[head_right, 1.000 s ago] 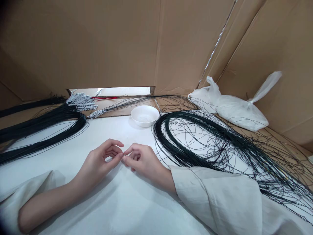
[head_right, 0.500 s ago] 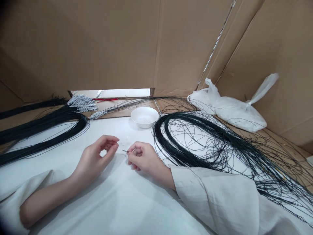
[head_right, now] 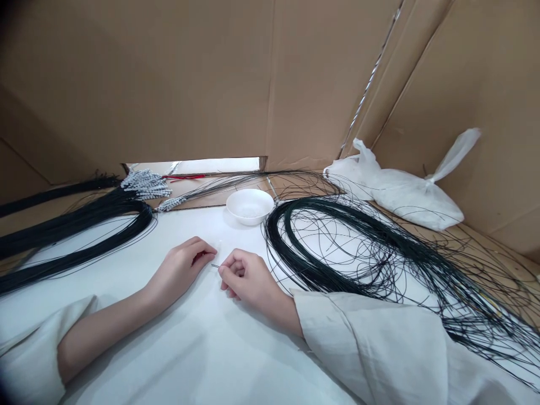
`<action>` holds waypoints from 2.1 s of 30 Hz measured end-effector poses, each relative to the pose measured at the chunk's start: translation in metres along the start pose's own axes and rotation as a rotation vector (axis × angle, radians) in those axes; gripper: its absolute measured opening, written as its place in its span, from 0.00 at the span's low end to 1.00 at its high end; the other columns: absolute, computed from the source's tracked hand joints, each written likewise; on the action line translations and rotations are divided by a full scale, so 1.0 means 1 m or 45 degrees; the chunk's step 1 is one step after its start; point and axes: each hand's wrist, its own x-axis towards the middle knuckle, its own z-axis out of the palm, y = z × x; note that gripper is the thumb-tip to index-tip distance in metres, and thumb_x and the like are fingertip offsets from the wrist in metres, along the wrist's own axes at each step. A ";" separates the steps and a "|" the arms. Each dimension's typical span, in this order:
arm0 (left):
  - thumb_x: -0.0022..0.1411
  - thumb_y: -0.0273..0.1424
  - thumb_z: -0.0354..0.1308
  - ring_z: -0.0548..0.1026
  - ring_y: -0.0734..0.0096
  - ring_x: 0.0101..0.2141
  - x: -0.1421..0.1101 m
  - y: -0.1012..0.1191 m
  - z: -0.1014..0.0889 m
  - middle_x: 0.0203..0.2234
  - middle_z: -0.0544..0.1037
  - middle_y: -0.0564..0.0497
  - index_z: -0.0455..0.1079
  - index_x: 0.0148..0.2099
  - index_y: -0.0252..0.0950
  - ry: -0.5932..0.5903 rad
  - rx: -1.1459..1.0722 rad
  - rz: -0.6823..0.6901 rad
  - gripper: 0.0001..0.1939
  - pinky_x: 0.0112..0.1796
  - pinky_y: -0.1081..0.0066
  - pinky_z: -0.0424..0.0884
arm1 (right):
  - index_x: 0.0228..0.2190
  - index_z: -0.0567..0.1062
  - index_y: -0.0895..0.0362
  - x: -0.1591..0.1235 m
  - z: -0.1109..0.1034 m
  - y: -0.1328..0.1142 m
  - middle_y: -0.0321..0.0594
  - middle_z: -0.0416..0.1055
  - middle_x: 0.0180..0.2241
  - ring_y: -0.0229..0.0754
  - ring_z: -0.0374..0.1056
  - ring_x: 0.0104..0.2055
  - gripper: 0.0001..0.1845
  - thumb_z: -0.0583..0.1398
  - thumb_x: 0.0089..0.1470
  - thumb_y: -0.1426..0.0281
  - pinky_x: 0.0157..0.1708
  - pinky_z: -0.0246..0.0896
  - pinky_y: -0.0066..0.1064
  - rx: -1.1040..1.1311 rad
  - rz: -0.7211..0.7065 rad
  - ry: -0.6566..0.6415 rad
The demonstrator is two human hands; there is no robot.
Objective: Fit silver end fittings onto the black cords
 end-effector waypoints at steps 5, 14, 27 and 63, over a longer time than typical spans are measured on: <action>0.59 0.30 0.49 0.70 0.71 0.28 -0.010 0.011 -0.002 0.26 0.72 0.52 0.67 0.35 0.36 -0.111 -0.479 -0.230 0.07 0.32 0.72 0.64 | 0.25 0.65 0.58 0.001 0.001 -0.002 0.33 0.66 0.19 0.30 0.60 0.17 0.03 0.55 0.49 0.71 0.15 0.54 0.20 0.035 0.028 0.008; 0.58 0.31 0.52 0.67 0.76 0.25 -0.018 0.017 0.000 0.20 0.69 0.54 0.67 0.36 0.32 -0.247 -1.023 -0.449 0.07 0.30 0.75 0.63 | 0.24 0.66 0.59 0.003 0.000 0.001 0.32 0.65 0.18 0.28 0.59 0.16 0.02 0.54 0.44 0.77 0.15 0.53 0.18 0.081 0.025 -0.015; 0.57 0.32 0.53 0.67 0.76 0.23 -0.017 0.017 0.001 0.20 0.69 0.55 0.67 0.35 0.32 -0.257 -1.056 -0.462 0.08 0.28 0.74 0.62 | 0.24 0.66 0.60 0.002 -0.001 0.000 0.33 0.65 0.18 0.29 0.59 0.17 0.02 0.54 0.43 0.76 0.15 0.53 0.18 0.051 0.020 0.003; 0.58 0.32 0.51 0.66 0.75 0.24 -0.020 0.018 -0.001 0.22 0.68 0.54 0.66 0.35 0.34 -0.247 -0.879 -0.366 0.07 0.28 0.74 0.63 | 0.24 0.66 0.59 0.000 -0.002 -0.003 0.33 0.65 0.18 0.29 0.59 0.18 0.02 0.54 0.44 0.77 0.18 0.55 0.20 0.058 0.008 -0.027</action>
